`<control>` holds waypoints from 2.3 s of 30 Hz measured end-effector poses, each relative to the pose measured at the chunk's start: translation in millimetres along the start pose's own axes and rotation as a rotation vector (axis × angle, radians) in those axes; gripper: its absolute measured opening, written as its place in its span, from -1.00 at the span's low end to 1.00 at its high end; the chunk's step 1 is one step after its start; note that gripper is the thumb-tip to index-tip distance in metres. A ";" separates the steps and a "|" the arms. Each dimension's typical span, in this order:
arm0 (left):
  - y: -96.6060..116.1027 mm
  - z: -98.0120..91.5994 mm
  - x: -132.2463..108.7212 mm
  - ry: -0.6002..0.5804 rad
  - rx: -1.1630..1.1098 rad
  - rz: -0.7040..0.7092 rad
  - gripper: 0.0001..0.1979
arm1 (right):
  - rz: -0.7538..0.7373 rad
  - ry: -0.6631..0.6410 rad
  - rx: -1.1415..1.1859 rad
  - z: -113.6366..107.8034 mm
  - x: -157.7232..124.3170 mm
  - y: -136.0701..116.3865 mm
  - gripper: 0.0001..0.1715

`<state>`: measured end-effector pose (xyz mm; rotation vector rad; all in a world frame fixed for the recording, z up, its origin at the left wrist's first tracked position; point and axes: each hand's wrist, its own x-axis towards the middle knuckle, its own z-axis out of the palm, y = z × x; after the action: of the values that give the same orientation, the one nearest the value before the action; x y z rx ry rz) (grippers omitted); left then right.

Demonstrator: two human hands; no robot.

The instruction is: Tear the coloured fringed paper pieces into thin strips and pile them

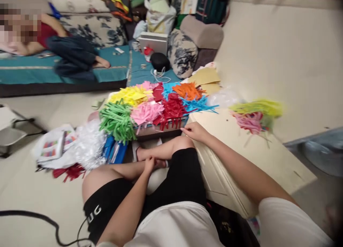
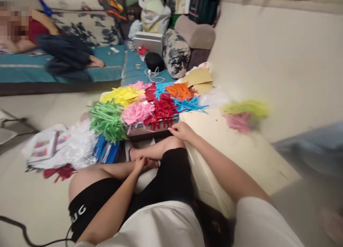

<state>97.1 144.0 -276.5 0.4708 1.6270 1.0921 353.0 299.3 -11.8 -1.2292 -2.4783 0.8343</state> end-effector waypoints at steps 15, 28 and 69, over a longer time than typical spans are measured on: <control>157.4 -9.3 41.2 0.093 0.324 0.653 -0.83 | 0.076 -0.403 0.070 33.3 15.6 22.0 -0.75; 254.9 -83.5 71.8 0.325 1.361 0.991 -0.82 | -0.110 -0.366 0.311 21.3 17.1 -28.4 -0.65; 385.2 -74.0 119.5 0.548 0.644 1.125 -0.79 | 0.073 -0.426 0.058 54.8 20.8 34.5 -0.76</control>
<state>-96.9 397.3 -19.0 1.7852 2.2507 1.5465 337.6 311.4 -76.9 -1.2334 -2.7156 1.2958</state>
